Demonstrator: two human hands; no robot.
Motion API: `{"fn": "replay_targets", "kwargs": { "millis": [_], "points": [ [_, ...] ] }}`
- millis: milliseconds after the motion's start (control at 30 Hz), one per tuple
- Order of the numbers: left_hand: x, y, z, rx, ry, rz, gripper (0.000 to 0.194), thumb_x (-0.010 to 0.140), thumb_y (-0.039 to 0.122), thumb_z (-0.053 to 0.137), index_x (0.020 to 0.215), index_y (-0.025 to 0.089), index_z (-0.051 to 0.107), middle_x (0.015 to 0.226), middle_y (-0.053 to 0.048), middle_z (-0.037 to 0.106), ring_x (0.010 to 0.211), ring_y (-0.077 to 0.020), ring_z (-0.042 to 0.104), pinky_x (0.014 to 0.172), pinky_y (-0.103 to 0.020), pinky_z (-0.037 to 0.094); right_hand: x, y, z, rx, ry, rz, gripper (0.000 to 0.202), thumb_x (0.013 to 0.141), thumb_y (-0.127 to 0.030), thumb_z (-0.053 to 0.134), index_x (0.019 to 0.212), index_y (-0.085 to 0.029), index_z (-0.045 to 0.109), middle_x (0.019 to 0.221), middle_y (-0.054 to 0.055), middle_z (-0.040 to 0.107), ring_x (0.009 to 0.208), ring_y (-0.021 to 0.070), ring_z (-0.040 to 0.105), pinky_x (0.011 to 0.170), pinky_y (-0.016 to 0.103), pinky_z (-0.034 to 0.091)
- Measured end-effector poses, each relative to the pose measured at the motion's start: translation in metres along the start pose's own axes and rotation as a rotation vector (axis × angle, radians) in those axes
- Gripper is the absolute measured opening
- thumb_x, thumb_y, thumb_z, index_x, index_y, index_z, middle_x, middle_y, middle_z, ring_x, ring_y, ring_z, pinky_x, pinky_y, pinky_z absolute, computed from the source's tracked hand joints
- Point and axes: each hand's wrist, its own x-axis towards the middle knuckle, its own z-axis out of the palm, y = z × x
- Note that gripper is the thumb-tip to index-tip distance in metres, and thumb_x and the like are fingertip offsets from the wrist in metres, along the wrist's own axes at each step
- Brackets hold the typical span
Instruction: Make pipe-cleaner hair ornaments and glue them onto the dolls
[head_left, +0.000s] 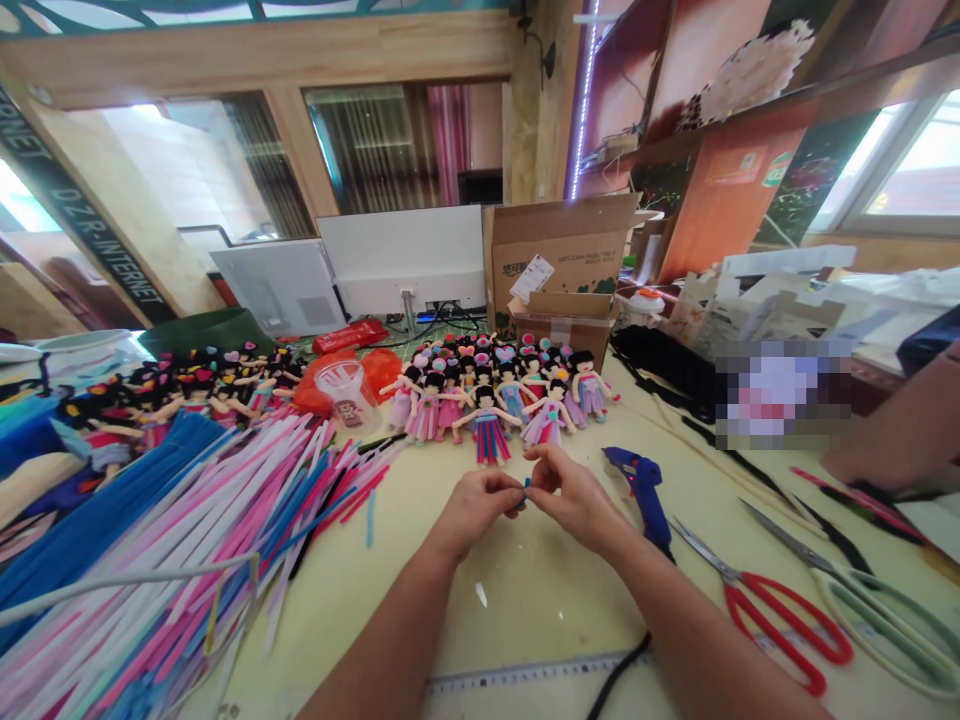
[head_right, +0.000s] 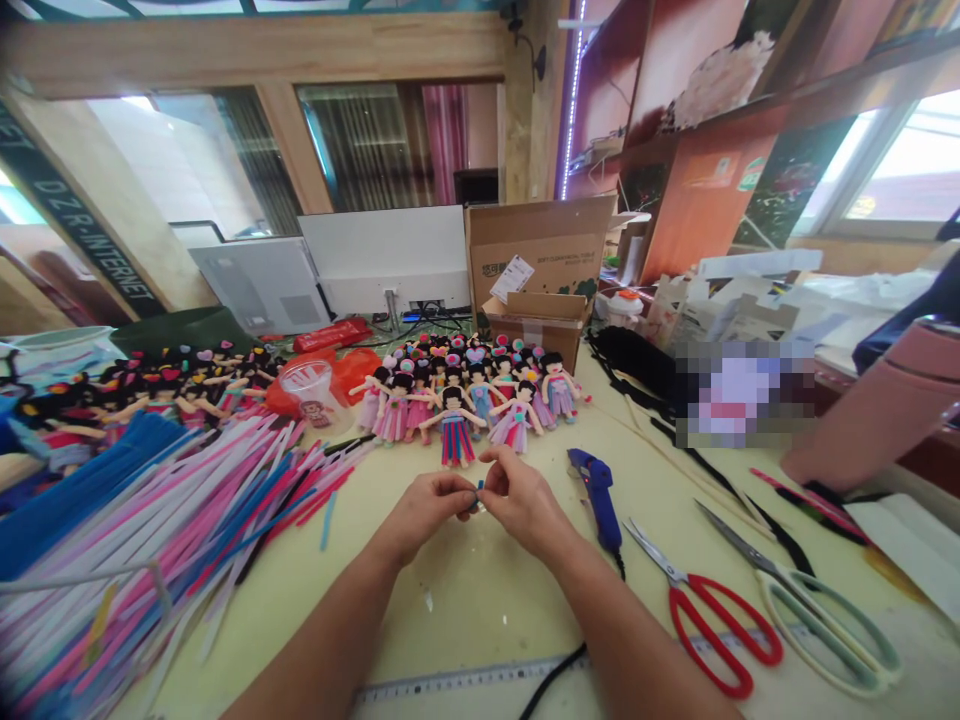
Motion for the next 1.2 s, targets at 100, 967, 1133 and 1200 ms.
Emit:
{"fn": "replay_targets", "kwargs": {
  "millis": [100, 967, 1133, 1200],
  "points": [
    [0.001, -0.002, -0.002, -0.075, -0.041, -0.012, 0.021, 0.058, 0.033, 0.072, 0.065, 0.014, 0.067, 0.06, -0.001, 0.061, 0.058, -0.0117, 0.051, 0.062, -0.026, 0.039, 0.002, 0.001, -0.001, 0.163, -0.022, 0.062, 0.032, 0.067, -0.022, 0.063, 0.096, -0.022, 0.051, 0.063, -0.006, 0.055, 0.056, 0.0111, 0.05, 0.052, 0.024, 0.037],
    [0.008, 0.005, -0.012, -0.182, 0.139, -0.072, 0.03, 0.048, 0.034, 0.073, 0.068, 0.015, 0.061, 0.056, 0.002, 0.061, 0.052, -0.0085, 0.048, 0.055, -0.022, 0.032, -0.127, -0.012, -0.142, -0.922, 0.065, 0.392, 0.012, 0.074, -0.029, 0.059, 0.082, -0.021, 0.064, 0.085, 0.006, 0.066, 0.076, 0.0197, 0.059, 0.066, 0.029, 0.039],
    [0.008, 0.005, -0.012, -0.135, 0.16, -0.049, 0.031, 0.046, 0.036, 0.072, 0.066, 0.015, 0.061, 0.057, 0.001, 0.061, 0.053, -0.0094, 0.047, 0.056, -0.023, 0.032, -0.15, 0.004, -0.158, -1.023, -0.006, 0.535, 0.021, 0.082, -0.037, 0.052, 0.089, -0.021, 0.063, 0.093, 0.007, 0.066, 0.085, 0.0208, 0.061, 0.069, 0.028, 0.04],
    [0.009, 0.004, -0.013, -0.13, 0.157, -0.027, 0.031, 0.047, 0.037, 0.073, 0.065, 0.015, 0.061, 0.058, 0.0, 0.061, 0.054, -0.01, 0.047, 0.056, -0.023, 0.032, -0.155, 0.011, -0.169, -1.063, 0.067, 0.58, 0.026, 0.084, -0.034, 0.048, 0.101, -0.019, 0.062, 0.106, 0.01, 0.064, 0.096, 0.0235, 0.06, 0.076, 0.03, 0.04]
  ]
}}
